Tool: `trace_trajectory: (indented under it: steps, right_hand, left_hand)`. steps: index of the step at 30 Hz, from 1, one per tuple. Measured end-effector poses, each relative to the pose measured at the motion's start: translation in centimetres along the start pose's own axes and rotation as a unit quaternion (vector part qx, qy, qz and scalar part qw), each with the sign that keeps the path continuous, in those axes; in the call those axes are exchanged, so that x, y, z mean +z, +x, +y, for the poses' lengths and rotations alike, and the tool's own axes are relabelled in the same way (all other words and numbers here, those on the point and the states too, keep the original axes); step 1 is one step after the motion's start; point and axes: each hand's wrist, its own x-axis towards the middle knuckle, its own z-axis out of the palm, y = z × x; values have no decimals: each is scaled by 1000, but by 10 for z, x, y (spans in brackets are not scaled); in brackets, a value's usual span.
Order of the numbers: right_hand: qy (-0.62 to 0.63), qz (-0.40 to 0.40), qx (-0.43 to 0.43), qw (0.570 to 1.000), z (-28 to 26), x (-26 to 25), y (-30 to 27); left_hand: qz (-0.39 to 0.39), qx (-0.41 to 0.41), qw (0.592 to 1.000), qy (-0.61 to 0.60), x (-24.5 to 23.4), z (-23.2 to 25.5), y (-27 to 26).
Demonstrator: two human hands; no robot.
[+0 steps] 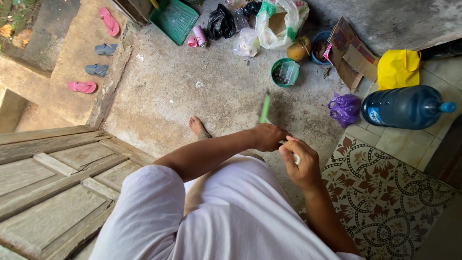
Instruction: Sweeping the floor with a broom and moving objects to clean the area.
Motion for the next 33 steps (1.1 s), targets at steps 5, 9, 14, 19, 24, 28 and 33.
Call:
trace_trajectory:
  steps: [5, 9, 14, 19, 24, 28, 33]
  right_hand:
    - [-105, -47, 155, 981, 44, 66, 26]
    - [-93, -85, 205, 971, 66, 120, 55]
    - [-34, -28, 135, 990, 56, 177, 98]
    - [44, -25, 130, 990, 42, 223, 140]
    - [107, -48, 59, 991, 34, 251, 181]
    - [138, -77, 122, 980, -3, 245, 201]
    - [71, -53, 61, 994, -82, 192, 205]
  left_hand:
    - [-109, -65, 991, 39, 34, -71, 22]
    - [-41, -97, 994, -19, 56, -150, 22]
    - [-7, -179, 984, 14, -10, -196, -29]
    - [59, -161, 983, 63, -47, -249, -76]
    - [38, -241, 966, 88, -109, -251, -126]
    - [52, -264, 960, 73, -136, -236, -159]
    - [166, -145, 975, -10, -171, -155, -194]
